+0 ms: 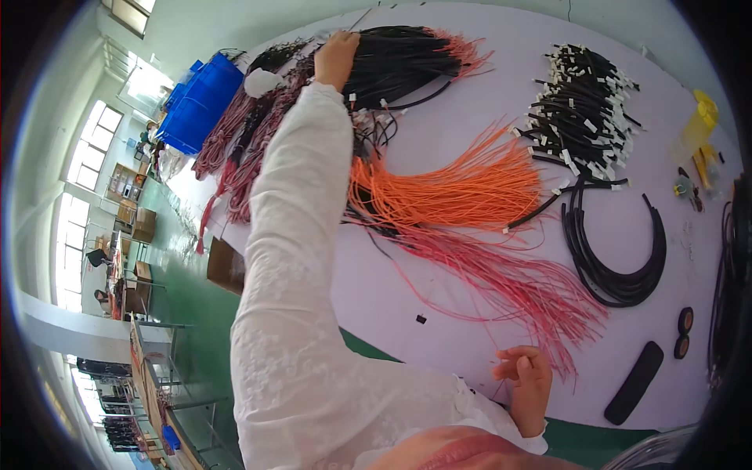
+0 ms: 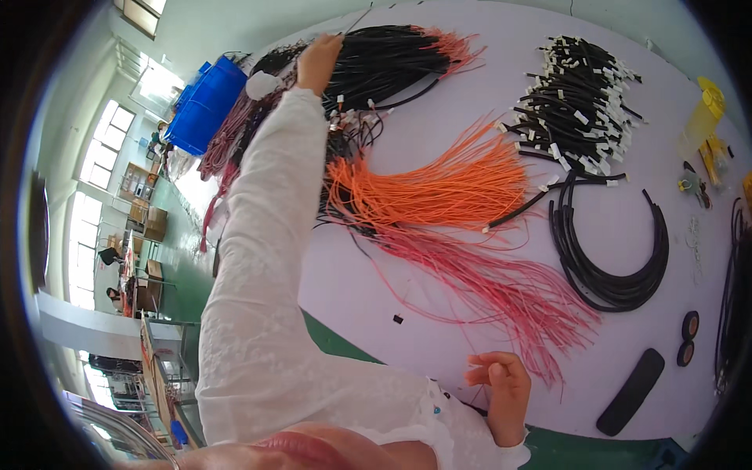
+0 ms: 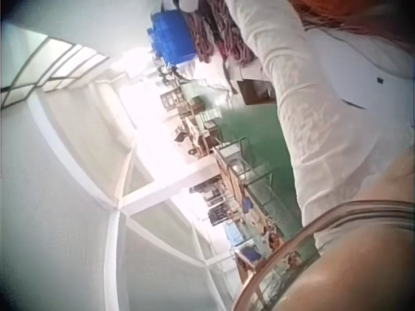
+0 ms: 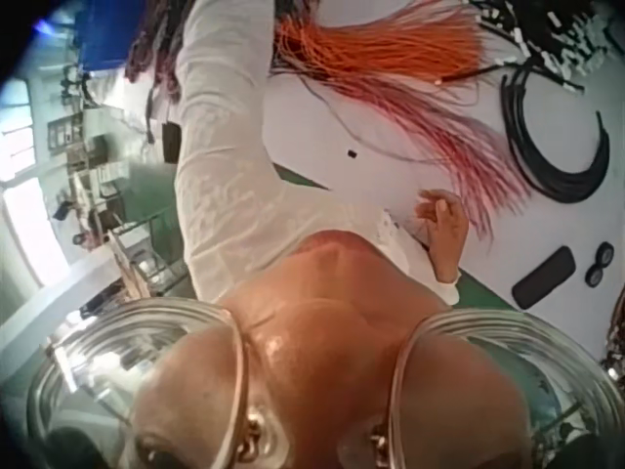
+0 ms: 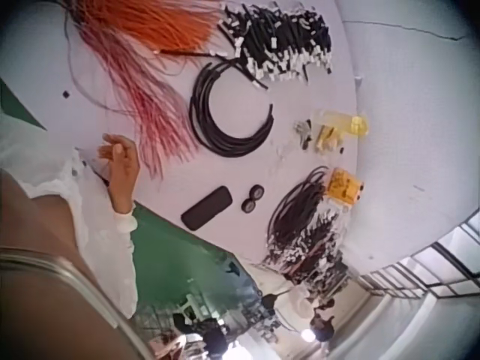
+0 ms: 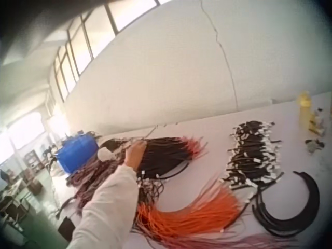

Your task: Manual assembly of electronic wiring harnesses by grouping individual wires and inserting them into connectors.

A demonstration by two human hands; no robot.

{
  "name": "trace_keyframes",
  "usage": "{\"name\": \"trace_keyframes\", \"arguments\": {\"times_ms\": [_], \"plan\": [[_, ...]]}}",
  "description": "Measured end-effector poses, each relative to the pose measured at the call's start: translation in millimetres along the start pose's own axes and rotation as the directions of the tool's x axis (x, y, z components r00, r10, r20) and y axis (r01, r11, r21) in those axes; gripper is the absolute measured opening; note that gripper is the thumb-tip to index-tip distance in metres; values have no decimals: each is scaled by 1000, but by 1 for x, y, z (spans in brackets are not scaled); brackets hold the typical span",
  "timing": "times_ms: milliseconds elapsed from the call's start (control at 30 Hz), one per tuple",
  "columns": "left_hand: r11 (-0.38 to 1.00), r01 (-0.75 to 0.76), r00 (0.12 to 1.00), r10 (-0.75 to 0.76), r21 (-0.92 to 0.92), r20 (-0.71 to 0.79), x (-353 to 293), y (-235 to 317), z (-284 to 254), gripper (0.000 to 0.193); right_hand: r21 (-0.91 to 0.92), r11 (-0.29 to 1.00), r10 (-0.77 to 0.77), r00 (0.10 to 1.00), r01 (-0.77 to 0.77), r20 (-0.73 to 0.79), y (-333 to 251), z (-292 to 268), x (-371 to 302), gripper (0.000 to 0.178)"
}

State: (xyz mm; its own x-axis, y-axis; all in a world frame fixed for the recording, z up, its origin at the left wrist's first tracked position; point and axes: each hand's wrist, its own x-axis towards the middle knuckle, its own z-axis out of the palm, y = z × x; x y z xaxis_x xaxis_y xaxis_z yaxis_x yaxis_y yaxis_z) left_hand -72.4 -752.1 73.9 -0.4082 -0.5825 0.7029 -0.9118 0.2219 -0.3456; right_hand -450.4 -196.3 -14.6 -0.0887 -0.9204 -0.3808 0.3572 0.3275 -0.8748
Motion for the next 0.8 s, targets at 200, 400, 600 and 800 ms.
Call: {"name": "trace_keyframes", "arguments": {"times_ms": [200,400,600,800], "plan": [[912,116,989,-142,-393,-38,-3,-17,66,29,-31,999,23,999,-24,-39,-1,-6,-3,28],[806,33,888,248,-591,387,-100,-22,-45,29,-28,996,-86,996,85,-36,6,0,-26,25],[850,-126,913,302,-512,276,-175,47,-111,46,-48,995,-84,996,84,13,9,24,-49,23],[902,-315,800,420,-296,429,-145,45,-65,27,-90,984,-145,987,151,68,12,36,-93,24]]}}
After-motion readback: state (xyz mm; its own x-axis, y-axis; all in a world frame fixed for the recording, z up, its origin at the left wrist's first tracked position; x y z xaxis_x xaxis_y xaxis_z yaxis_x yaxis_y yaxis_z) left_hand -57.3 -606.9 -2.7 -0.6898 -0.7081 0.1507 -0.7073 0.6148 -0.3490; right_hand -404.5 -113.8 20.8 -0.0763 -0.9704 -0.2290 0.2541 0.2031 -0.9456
